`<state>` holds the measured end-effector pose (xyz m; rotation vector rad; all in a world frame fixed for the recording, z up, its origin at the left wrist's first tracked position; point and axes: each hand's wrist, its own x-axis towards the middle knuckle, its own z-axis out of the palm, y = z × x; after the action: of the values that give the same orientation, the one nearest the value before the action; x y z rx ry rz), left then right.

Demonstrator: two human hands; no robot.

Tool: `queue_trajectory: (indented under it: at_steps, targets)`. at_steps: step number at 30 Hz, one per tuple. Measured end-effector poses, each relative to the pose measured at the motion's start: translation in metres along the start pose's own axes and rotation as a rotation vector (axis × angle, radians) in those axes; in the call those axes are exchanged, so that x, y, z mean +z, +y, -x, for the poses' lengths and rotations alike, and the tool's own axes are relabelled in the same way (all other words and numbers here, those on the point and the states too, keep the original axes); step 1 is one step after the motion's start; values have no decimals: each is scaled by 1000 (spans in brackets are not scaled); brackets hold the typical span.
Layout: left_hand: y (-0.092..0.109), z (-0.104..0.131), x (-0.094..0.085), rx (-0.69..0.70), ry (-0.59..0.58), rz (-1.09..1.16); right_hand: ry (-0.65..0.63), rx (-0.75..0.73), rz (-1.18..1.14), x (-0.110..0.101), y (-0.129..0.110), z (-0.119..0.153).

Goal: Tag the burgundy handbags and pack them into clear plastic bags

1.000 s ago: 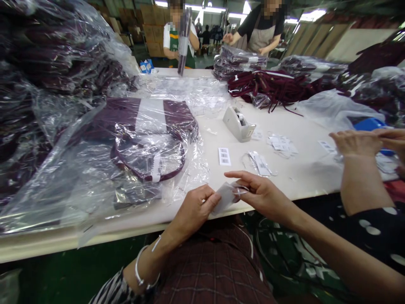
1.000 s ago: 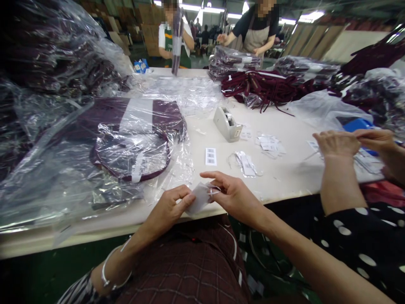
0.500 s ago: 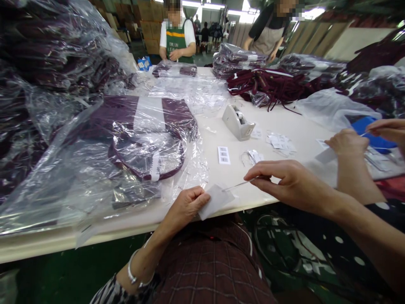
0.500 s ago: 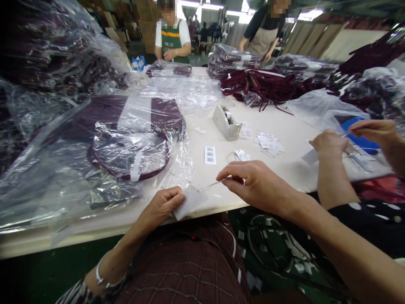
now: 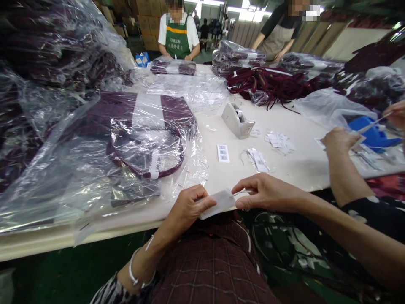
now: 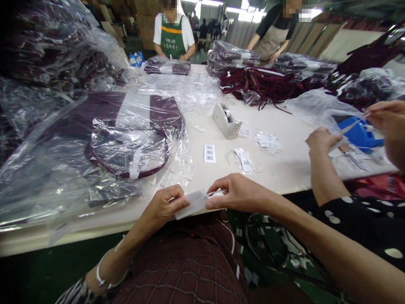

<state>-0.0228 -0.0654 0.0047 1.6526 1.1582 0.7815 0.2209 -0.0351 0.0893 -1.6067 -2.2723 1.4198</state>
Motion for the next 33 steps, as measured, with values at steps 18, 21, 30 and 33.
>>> queue_trajectory:
  at_steps: [18,21,30,33]
  targets:
    - [-26,-33,12,386,72,-663,532,-261,403,44,65,-33]
    - [-32,-40,14,316,51,-707,619,-274,486,49,87,-47]
    - [-37,-47,1,331,-61,-796,566,-241,416,53,106,-55]
    - [-35,-49,1,345,-77,-808,540,-215,307,53,104,-56]
